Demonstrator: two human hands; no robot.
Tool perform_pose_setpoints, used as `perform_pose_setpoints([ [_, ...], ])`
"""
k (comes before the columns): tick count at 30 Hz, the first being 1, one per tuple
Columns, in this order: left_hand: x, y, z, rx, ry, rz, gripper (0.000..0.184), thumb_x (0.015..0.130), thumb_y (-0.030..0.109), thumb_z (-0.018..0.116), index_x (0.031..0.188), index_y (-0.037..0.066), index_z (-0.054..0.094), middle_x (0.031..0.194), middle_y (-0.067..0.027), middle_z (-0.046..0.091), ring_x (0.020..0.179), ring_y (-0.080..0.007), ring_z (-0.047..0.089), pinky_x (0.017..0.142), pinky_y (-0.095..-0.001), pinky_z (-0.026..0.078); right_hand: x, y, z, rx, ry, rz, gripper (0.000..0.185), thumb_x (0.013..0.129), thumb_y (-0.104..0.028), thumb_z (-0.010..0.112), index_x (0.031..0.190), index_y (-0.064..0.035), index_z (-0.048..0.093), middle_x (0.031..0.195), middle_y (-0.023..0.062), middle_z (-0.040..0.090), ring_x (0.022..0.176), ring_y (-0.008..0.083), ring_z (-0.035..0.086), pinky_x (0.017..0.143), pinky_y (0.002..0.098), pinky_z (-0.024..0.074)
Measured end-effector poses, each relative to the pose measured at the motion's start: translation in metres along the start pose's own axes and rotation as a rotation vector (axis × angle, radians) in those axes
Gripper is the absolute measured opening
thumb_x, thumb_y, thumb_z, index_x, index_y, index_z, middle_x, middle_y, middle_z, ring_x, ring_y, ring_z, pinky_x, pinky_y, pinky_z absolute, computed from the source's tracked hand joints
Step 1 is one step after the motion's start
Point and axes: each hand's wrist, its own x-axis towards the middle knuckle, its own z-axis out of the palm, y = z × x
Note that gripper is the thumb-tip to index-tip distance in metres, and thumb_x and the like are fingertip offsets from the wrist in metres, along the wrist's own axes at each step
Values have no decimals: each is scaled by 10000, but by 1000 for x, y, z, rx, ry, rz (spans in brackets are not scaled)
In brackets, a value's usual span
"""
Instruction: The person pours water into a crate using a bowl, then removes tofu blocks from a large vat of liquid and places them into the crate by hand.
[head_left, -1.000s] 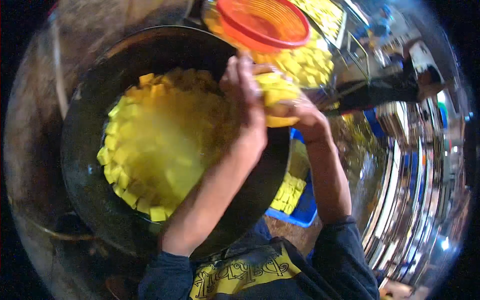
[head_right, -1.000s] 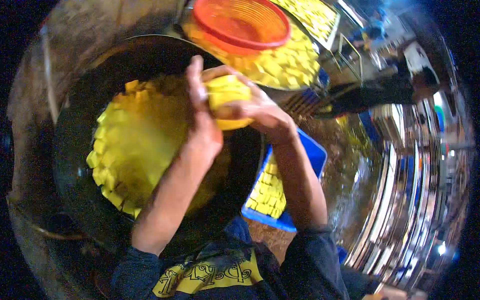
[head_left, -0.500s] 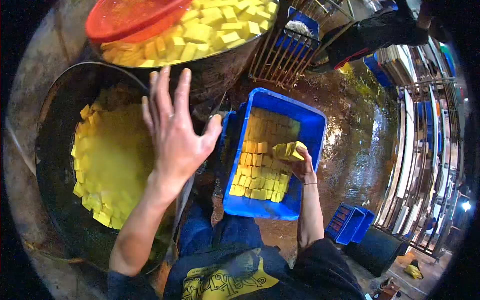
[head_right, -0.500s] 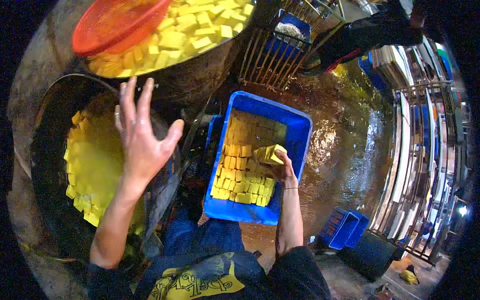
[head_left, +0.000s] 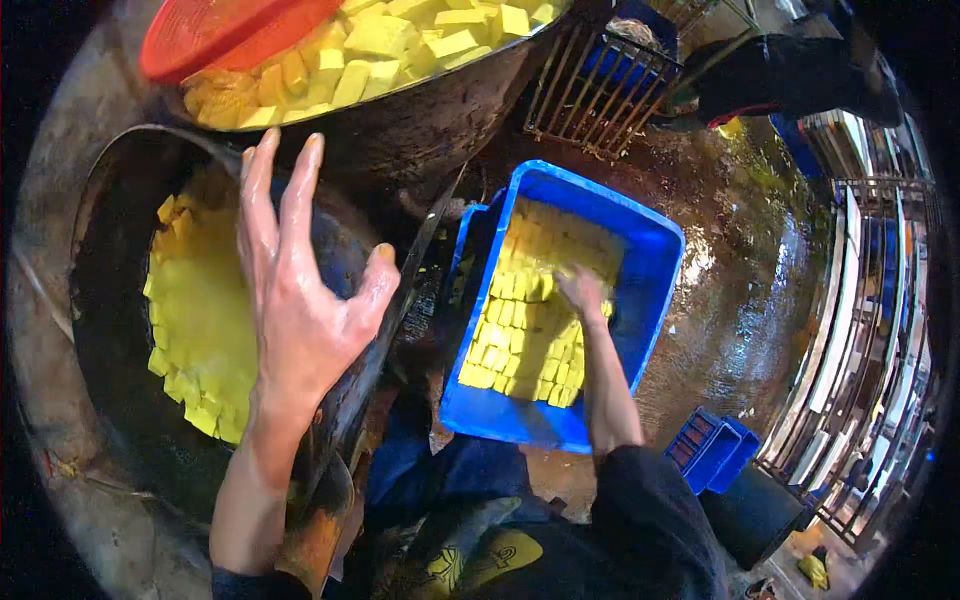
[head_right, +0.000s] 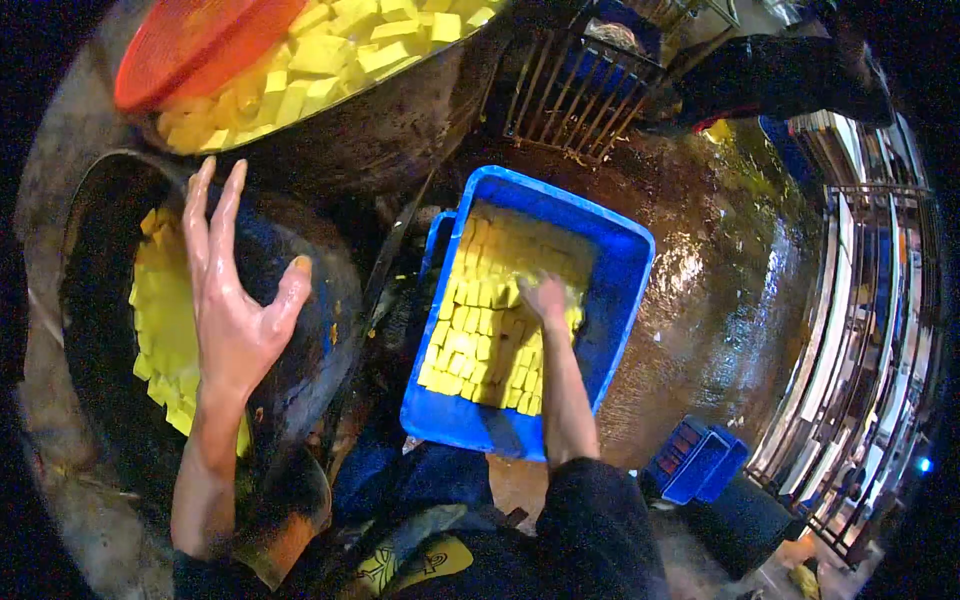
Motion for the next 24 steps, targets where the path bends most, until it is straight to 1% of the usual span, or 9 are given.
perform_pose_setpoints([
  [1,-3,-8,-4,-142,25,20,754,658,190,690,1339,54,399,1396,-210,293,1308,-389,267,1071,-454,239,15,8,39,-61,-69,-451,494,824,-397,539,1156,-32,566,1019,306,592,945,396,580,871,402,456],
  [3,-6,-30,-19,-432,-20,28,749,714,266,706,1351,38,385,1409,-202,298,1323,-341,275,1073,-416,238,11,2,38,117,-421,-324,467,839,-360,526,1132,2,560,987,264,623,792,402,614,736,427,491],
  [5,-15,-55,-46,-835,5,-157,679,774,253,684,1339,14,391,1393,-168,342,1300,-290,328,1059,-391,273,25,51,82,852,-715,19,331,912,-139,429,1222,-59,513,565,45,484,442,141,473,390,273,365],
  [8,-36,-106,-94,-960,47,-354,624,807,248,673,1320,8,410,1323,-125,442,1217,-239,436,996,-354,372,-6,-25,13,-204,-305,-305,315,889,-126,509,1191,-37,525,703,62,544,595,138,519,532,271,415],
  [14,-166,-211,-79,-268,-419,-435,378,743,70,607,1117,44,557,1115,-154,596,1012,-251,577,915,-345,452,-156,-309,-169,570,186,-546,280,822,-64,637,1090,-15,570,882,79,630,800,127,585,727,258,478],
  [17,-226,-225,-45,-55,-984,-555,457,719,-16,555,1175,5,548,1088,-198,607,1033,-303,575,920,-372,464,-236,-430,-190,256,-26,-975,310,755,-42,663,1052,-32,572,918,142,646,822,280,632,764,346,505],
  [20,-261,-232,-10,150,-719,-239,355,784,-1,496,1128,8,583,1047,-182,628,990,-295,590,891,-364,481,-238,-493,-121,-328,-190,-1357,423,698,-137,694,1099,-78,574,1033,146,618,966,318,594,845,393,497],
  [22,-261,-230,8,81,-699,-209,347,807,48,490,1145,25,568,1065,-169,615,990,-283,585,866,-379,479,-245,-538,-71,-1051,-655,-1087,308,739,-195,663,1014,-59,629,1041,151,616,1012,261,592,821,409,491],
  [24,-258,-231,22,-66,-737,-319,343,831,96,483,1162,41,553,1082,-155,601,991,-270,579,842,-394,476,-214,-501,-4,-1185,-459,-1466,315,757,-181,630,1051,-68,623,1054,165,612,1004,260,597,831,419,486],
])
